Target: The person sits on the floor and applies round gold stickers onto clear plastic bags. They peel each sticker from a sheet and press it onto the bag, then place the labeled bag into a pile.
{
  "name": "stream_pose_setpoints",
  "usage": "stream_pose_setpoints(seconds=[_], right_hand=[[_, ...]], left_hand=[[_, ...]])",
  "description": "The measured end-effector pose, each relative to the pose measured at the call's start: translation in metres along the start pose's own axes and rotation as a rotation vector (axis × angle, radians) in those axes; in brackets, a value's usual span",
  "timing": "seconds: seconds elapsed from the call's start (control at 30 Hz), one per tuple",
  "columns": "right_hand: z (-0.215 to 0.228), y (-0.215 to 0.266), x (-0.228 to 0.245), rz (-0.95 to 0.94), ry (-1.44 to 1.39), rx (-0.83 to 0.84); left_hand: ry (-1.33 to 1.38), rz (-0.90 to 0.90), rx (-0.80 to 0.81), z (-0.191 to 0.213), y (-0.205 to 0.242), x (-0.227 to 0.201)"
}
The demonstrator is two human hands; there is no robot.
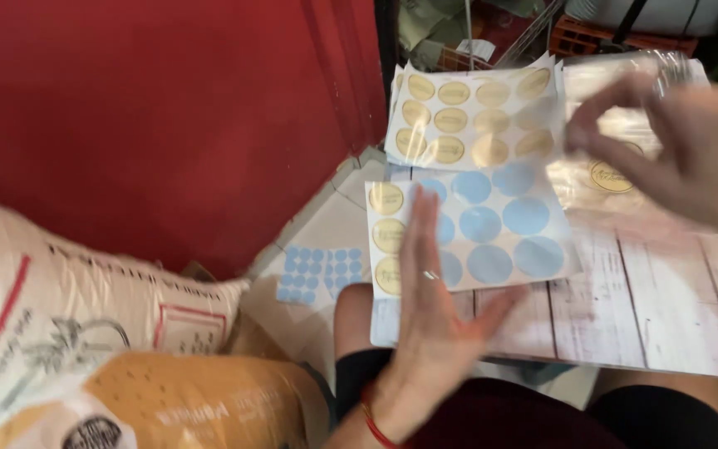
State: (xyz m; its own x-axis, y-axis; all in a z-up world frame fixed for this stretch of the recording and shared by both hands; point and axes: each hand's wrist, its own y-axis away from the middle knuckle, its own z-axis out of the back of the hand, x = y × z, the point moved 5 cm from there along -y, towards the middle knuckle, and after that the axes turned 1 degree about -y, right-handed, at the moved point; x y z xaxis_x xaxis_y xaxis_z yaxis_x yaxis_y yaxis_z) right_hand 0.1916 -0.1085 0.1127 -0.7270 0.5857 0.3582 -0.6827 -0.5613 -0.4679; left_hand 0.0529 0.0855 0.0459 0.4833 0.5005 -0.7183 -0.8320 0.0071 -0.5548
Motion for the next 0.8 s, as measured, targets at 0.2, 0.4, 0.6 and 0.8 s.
stream_pose_setpoints(seconds=[0.2,0.4,0.6,0.8], right_hand=[[-0.009,0.099,0.018,-0.143,-0.246,0.151],[-0.005,0.202,-0.035,-0.562,-0.328,0.049],[-0.003,0.223,-0.022,-0.745,-0.569,0.122],[0.0,0.232,-0.023,-0.902,-0.625,-0.25]], left_hand=[[0.388,0.167,0.154,0.018,-0.019,-0.014],[0.875,0.388,0.208,-0.012,0.003,-0.01],[0.667,0.374,0.092,-0.01,-0.019,-0.019],[0.255,0.206,0.004,-0.007,-0.063,-0.037]])
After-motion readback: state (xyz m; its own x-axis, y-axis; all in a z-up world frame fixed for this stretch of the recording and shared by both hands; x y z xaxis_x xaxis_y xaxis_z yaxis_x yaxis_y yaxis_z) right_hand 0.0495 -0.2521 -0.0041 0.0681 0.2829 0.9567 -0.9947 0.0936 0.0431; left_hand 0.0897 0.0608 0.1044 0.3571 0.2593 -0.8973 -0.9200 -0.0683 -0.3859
